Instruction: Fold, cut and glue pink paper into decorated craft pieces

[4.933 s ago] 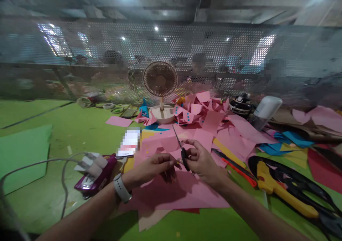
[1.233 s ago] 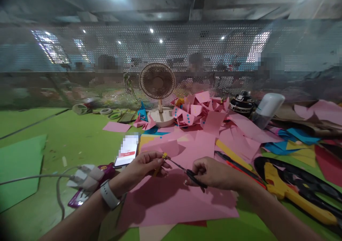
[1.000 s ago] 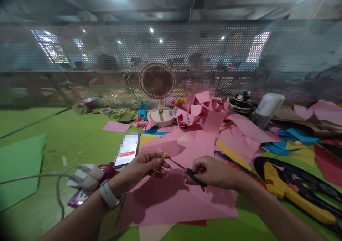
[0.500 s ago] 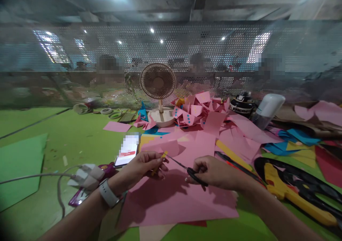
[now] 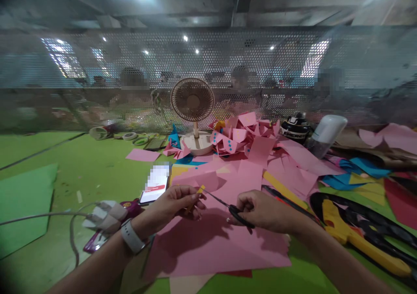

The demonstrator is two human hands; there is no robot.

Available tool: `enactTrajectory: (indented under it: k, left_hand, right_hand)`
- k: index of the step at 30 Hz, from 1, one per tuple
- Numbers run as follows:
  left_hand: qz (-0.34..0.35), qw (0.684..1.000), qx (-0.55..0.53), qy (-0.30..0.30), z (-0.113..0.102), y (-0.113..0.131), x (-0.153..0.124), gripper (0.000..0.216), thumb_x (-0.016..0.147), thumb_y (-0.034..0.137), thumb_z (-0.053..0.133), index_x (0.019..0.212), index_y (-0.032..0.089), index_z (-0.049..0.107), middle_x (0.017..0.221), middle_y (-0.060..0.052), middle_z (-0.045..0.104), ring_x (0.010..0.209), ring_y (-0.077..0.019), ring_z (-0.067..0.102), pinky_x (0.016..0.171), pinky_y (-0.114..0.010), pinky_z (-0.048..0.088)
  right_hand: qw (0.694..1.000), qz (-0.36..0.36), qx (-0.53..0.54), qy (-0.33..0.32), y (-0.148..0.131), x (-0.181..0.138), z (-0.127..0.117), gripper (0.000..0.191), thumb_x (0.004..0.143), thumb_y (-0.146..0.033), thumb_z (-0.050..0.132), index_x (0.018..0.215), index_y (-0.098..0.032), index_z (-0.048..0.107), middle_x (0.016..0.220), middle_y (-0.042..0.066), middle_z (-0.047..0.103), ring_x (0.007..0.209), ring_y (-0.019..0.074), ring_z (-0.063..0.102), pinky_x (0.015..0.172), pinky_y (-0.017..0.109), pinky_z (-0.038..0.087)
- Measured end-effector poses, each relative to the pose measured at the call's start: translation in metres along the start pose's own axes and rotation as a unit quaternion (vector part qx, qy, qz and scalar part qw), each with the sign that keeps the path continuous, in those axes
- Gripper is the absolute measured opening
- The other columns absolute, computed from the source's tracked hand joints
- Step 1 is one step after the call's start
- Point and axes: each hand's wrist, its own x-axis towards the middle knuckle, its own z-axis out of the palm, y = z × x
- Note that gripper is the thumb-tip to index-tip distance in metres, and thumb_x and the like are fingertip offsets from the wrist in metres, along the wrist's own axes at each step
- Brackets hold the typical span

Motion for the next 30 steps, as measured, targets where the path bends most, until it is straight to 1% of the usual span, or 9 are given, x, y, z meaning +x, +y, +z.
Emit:
enactTrajectory:
  k: [5, 10, 16, 22, 26, 30]
  left_hand:
    - [0.007, 1.0, -0.007, 0.002, 0.001, 0.002, -0.001, 0.025, 0.078, 0.035, 0.06, 0.087, 0.011, 0.061, 0.083, -0.008, 0.067, 0.064, -0.0128, 0.064, 0.065, -0.027, 0.051]
    - [0.013, 1.0, -0.007, 0.021, 0.002, 0.004, -0.002, 0.027, 0.078, 0.036, 0.059, 0.092, 0.012, 0.061, 0.09, -0.009, 0.067, 0.068, -0.0126, 0.064, 0.067, -0.027, 0.05]
    - [0.021, 0.999, -0.013, 0.022, 0.003, 0.005, -0.002, 0.026, 0.079, 0.034, 0.059, 0.093, 0.012, 0.062, 0.09, -0.009, 0.066, 0.07, -0.0123, 0.063, 0.066, -0.025, 0.05]
    - [0.061, 0.998, -0.015, 0.026, 0.003, 0.007, -0.001, 0.025, 0.081, 0.032, 0.057, 0.095, 0.012, 0.063, 0.091, -0.009, 0.066, 0.071, -0.012, 0.063, 0.066, -0.024, 0.049]
    - [0.056, 0.998, -0.027, 0.017, 0.003, 0.006, -0.001, 0.024, 0.08, 0.031, 0.058, 0.093, 0.011, 0.063, 0.086, -0.009, 0.066, 0.07, -0.0118, 0.063, 0.067, -0.024, 0.049]
    - [0.047, 0.998, -0.033, 0.028, 0.006, 0.005, 0.0, 0.023, 0.078, 0.03, 0.062, 0.09, 0.011, 0.063, 0.084, -0.009, 0.067, 0.068, -0.0123, 0.063, 0.068, -0.026, 0.05]
  right_hand:
    - [1.0, -0.003, -0.003, 0.009, 0.0, -0.001, -0.002, 0.033, 0.068, -0.043, 0.066, 0.066, -0.014, 0.051, 0.053, -0.002, 0.051, 0.048, 0.0077, 0.045, 0.043, 0.017, 0.03]
    - [1.0, 0.004, 0.008, -0.007, -0.002, -0.002, -0.002, 0.031, 0.069, -0.043, 0.065, 0.07, -0.014, 0.053, 0.057, -0.001, 0.056, 0.049, 0.0092, 0.05, 0.044, 0.018, 0.034]
    - [1.0, 0.007, -0.002, -0.007, -0.01, -0.003, 0.003, 0.03, 0.068, -0.041, 0.066, 0.068, -0.014, 0.052, 0.054, -0.003, 0.052, 0.048, 0.0079, 0.047, 0.043, 0.017, 0.031]
    - [1.0, 0.002, -0.016, 0.008, -0.01, -0.004, 0.001, 0.03, 0.068, -0.04, 0.066, 0.067, -0.014, 0.051, 0.055, -0.003, 0.051, 0.049, 0.0075, 0.045, 0.043, 0.017, 0.03]
    - [1.0, -0.001, -0.01, 0.001, -0.008, -0.004, 0.001, 0.029, 0.069, -0.04, 0.065, 0.066, -0.014, 0.051, 0.055, -0.003, 0.05, 0.049, 0.0074, 0.044, 0.043, 0.017, 0.03]
    - [1.0, 0.001, 0.002, -0.002, -0.012, -0.004, 0.004, 0.029, 0.068, -0.04, 0.066, 0.066, -0.014, 0.051, 0.055, -0.003, 0.051, 0.049, 0.0073, 0.044, 0.044, 0.017, 0.031]
